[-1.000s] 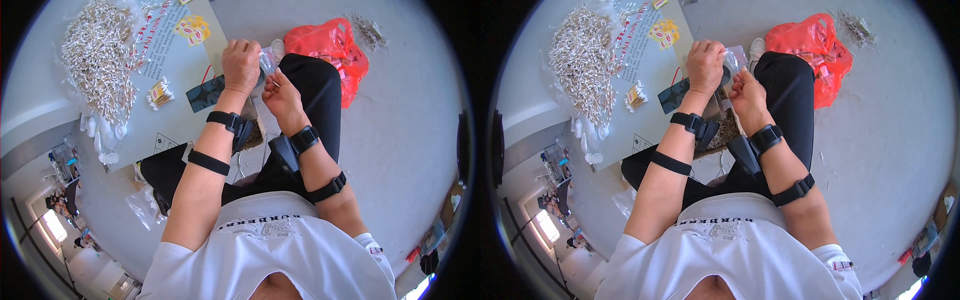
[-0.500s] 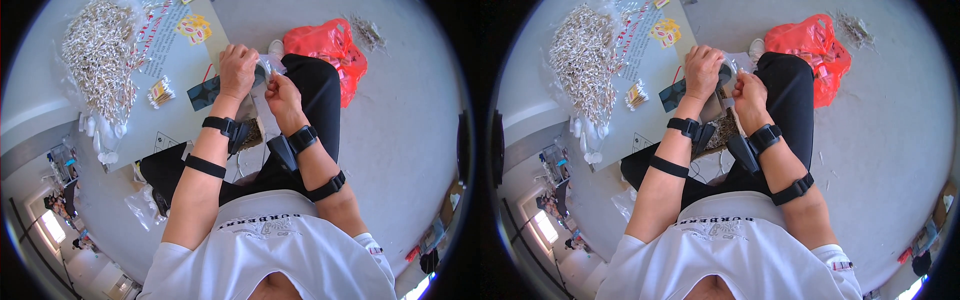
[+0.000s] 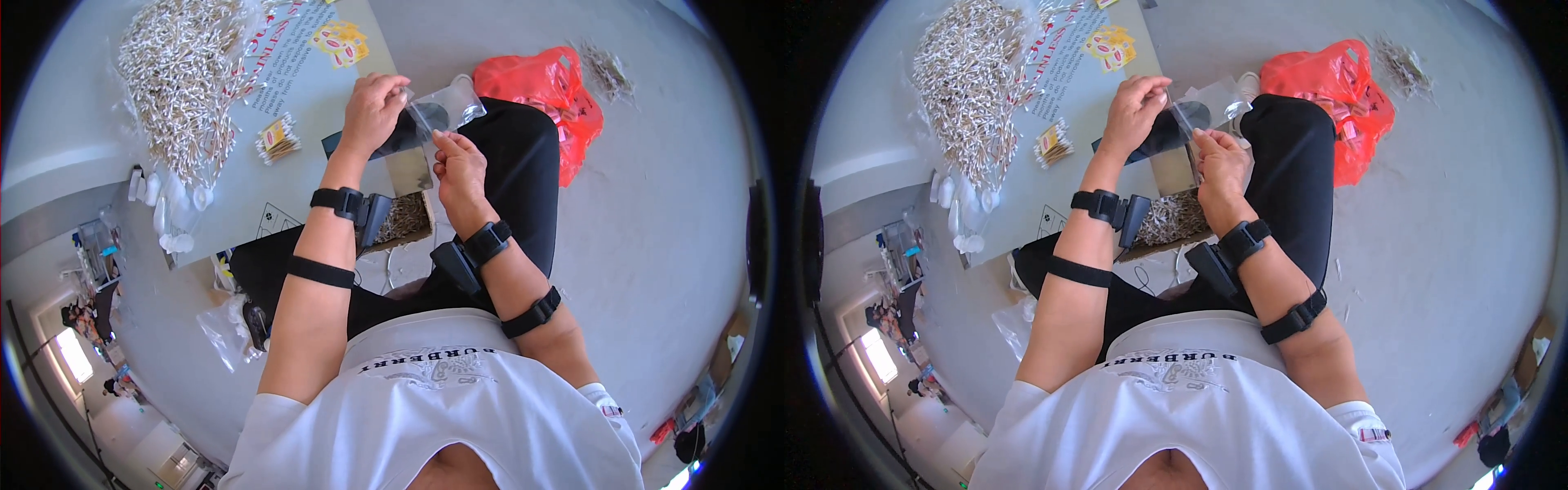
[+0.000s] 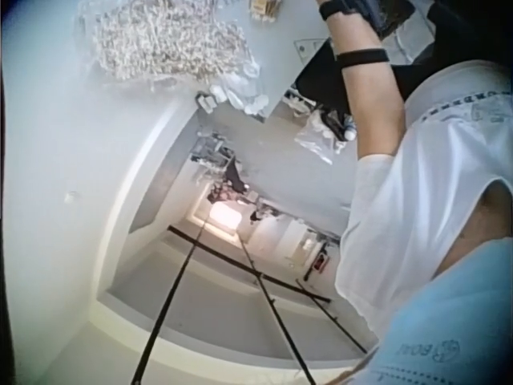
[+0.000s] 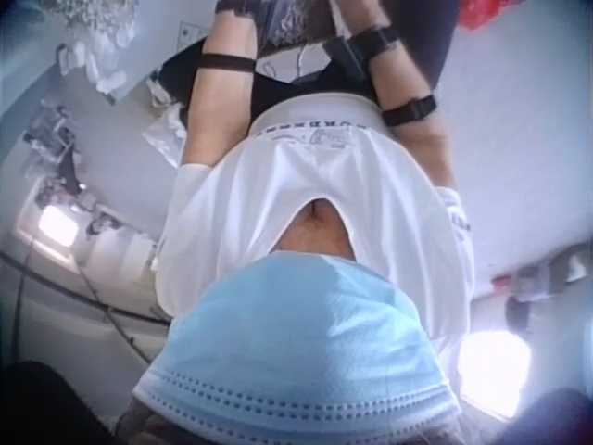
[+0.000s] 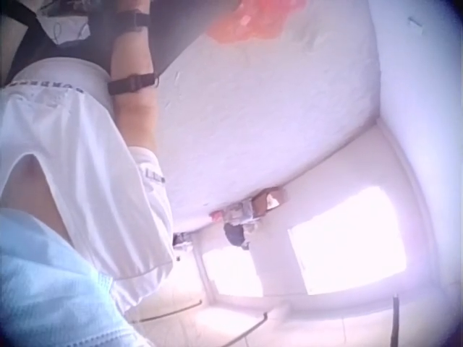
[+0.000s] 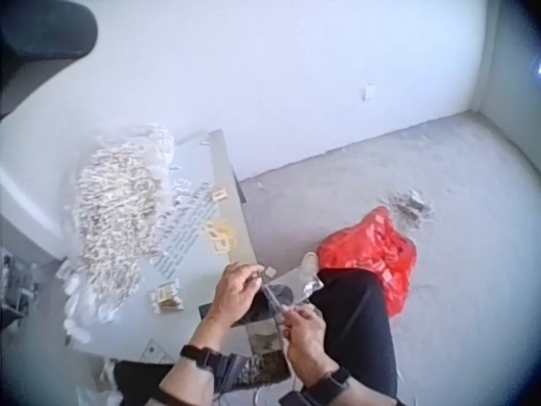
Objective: Sorting and packaging cotton swabs into small plastic bags at a table.
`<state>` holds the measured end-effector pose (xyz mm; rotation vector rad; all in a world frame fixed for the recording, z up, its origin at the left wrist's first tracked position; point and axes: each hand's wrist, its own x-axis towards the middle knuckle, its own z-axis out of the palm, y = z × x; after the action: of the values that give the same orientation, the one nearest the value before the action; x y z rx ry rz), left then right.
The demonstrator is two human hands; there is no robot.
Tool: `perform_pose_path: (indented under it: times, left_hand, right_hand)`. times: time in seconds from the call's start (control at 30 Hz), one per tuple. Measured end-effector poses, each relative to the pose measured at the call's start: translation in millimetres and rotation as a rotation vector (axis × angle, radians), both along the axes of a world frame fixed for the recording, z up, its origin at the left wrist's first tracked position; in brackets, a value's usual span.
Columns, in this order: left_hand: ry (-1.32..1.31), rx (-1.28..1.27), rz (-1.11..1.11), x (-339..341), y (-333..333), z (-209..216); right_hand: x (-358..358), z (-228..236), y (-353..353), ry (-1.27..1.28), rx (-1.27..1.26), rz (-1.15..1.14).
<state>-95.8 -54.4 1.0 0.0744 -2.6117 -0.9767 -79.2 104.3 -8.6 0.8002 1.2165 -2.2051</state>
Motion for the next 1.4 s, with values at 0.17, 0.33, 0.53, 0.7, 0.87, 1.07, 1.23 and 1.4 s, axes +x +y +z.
perform_pose_path:
  times: [0.17, 0.33, 0.53, 0.7, 0.87, 1.07, 1.23, 1.4]
  left_hand:
    - [-0.262, -0.236, -0.046, -8.7, 5.6, 4.3]
    - [-0.327, -0.289, -0.105, -2.8, -10.3, 9.8]
    - [-0.213, -0.384, -0.027, 13.2, -17.7, 9.2]
    - [0.081, -0.164, 0.162, 29.7, -7.0, 5.3]
    - [0.267, -0.225, 0.476, 92.5, -69.4, 14.0]
    - [0.001, -0.370, 0.496, 130.1, -123.1, 13.7]
    - [-0.078, -0.344, 0.482, 127.4, -128.1, 4.8]
    - [0.183, -0.456, 0.568, 117.8, -129.0, 5.5]
  right_hand:
    - [4.8, 2.8, -3.2, 0.035, 0.122, -0.008]
    - [18.6, 1.3, -14.3, 0.120, 0.179, 0.092]
    - [27.8, -26.1, -37.1, 0.464, 0.533, 0.116]
    - [25.9, -28.0, -20.1, 0.393, 0.375, 0.171]
    - [34.8, 9.6, 2.6, 0.527, 0.321, 0.090]
    - [26.0, 32.1, -40.3, 0.831, 0.303, 0.417]
    - [26.1, 25.8, -67.3, 0.868, 0.384, 0.555]
    - [32.9, 23.6, -73.7, 0.861, 0.468, 0.659]
